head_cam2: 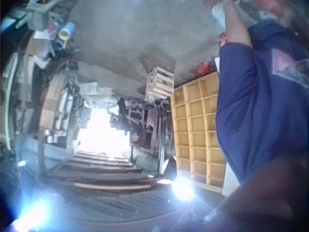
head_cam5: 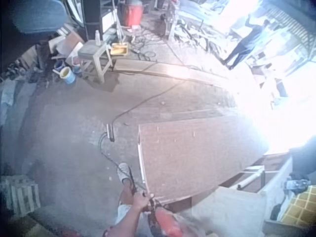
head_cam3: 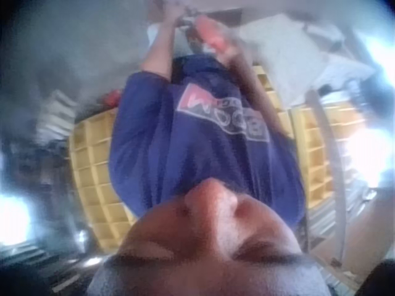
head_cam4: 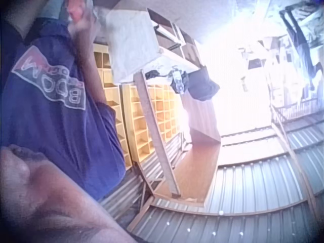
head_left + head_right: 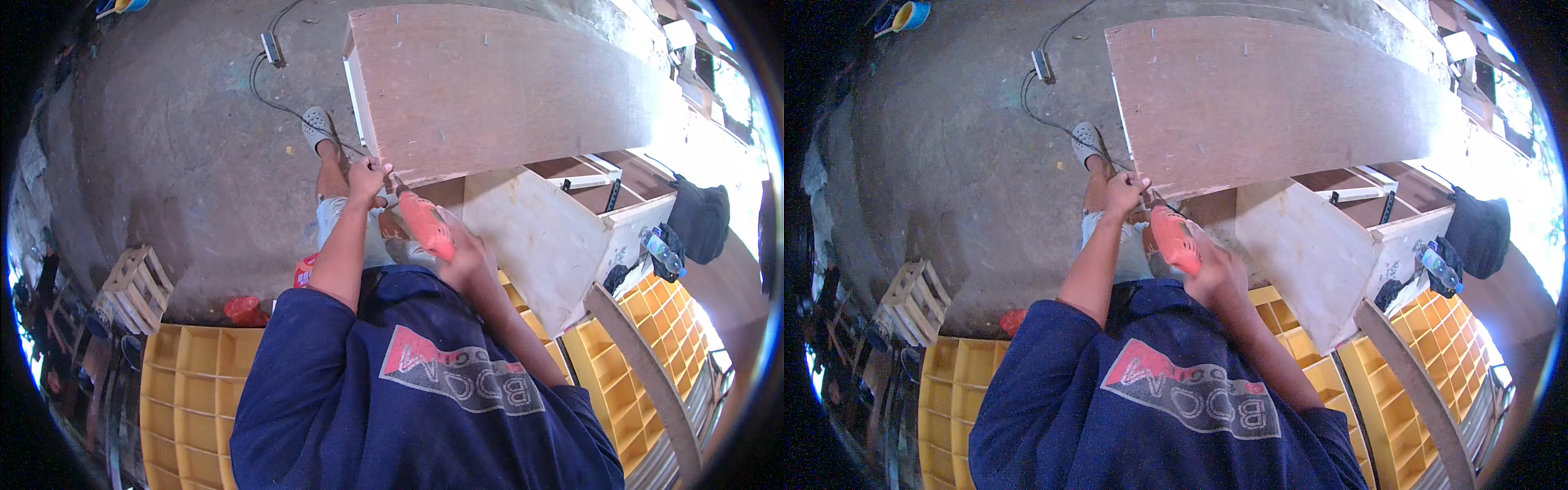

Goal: The person places a large board onto a cabinet frame and drills several holes through the board into the frame using a power drill.

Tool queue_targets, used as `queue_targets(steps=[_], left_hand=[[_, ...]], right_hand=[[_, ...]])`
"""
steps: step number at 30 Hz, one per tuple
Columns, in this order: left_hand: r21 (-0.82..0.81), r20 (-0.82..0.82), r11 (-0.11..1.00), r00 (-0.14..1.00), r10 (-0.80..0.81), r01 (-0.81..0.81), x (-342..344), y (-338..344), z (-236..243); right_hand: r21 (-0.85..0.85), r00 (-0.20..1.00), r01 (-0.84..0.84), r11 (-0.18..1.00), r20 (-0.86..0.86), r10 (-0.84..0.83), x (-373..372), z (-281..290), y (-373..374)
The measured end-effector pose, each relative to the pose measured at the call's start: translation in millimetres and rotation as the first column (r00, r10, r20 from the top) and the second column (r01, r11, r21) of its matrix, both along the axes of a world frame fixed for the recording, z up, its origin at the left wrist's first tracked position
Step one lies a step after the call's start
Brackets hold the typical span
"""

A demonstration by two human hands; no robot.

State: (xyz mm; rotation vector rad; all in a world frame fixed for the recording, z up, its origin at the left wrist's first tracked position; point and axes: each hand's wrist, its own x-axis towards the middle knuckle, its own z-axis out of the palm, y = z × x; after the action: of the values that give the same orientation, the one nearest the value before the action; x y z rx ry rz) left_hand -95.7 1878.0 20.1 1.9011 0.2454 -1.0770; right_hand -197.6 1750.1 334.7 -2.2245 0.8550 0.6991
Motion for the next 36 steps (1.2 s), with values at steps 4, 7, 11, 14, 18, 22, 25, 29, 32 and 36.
queue_targets(steps=[4, 7, 11, 14, 18, 22, 25, 29, 32, 36], left_hand=[[-0.048, -0.08, 0.997, 0.996, 0.049, -0.053, -1.7, 0.2, -2.4], [-0.038, -0.082, 0.999, 0.996, 0.016, -0.019, -0.2, 0.1, 1.0], [-0.011, -0.066, 0.999, 0.996, -0.053, 0.052, 4.1, -0.1, 14.7], [-0.061, -0.034, 0.992, 0.993, -0.112, 0.109, 10.9, 2.3, 28.6], [-0.146, 0.014, 0.973, 0.984, -0.176, 0.176, 16.3, -0.3, 42.2], [0.014, 0.13, 0.948, 0.94, -0.316, 0.317, 20.6, -9.3, 50.7], [0.025, 0.162, 0.969, 0.955, -0.247, 0.246, 30.4, -17.5, 59.8], [0.126, 0.661, 0.982, 0.727, -0.187, 0.138, 72.7, -50.8, 61.5], [0.128, 0.782, 0.907, 0.521, -0.342, 0.402, 115.0, -112.6, 46.9], [0.209, 0.858, 0.766, 0.262, -0.442, 0.608, 146.9, -178.2, 31.2]], right_hand=[[-0.001, 0.985, -0.059, 0.998, -0.165, 0.057, 13.5, 1.5, -4.0], [0.001, 0.979, -0.06, 0.998, -0.197, 0.059, 17.0, 3.1, -4.6], [0.002, 0.979, -0.048, 0.999, -0.198, 0.047, 5.1, 2.5, -0.8], [0.094, 0.983, 0.184, 0.978, 0.011, -0.186, -16.3, 4.7, -1.4], [0.121, 0.891, 0.435, 0.892, 0.084, -0.446, -44.3, 9.2, -11.3], [0.212, 0.761, 0.588, 0.78, 0.181, -0.623, -62.3, 17.4, -23.7], [0.282, 0.573, 0.776, 0.564, 0.059, -0.817, -72.1, 20.9, -21.8], [0.334, 0.467, 0.805, 0.49, 0.151, -0.871, -81.8, 13.9, -16.9], [0.351, 0.422, 0.826, 0.441, 0.132, -0.897, -86.9, 11.5, -16.2], [0.384, 0.428, 0.821, 0.423, 0.076, -0.901, -86.0, 15.1, -15.8]])
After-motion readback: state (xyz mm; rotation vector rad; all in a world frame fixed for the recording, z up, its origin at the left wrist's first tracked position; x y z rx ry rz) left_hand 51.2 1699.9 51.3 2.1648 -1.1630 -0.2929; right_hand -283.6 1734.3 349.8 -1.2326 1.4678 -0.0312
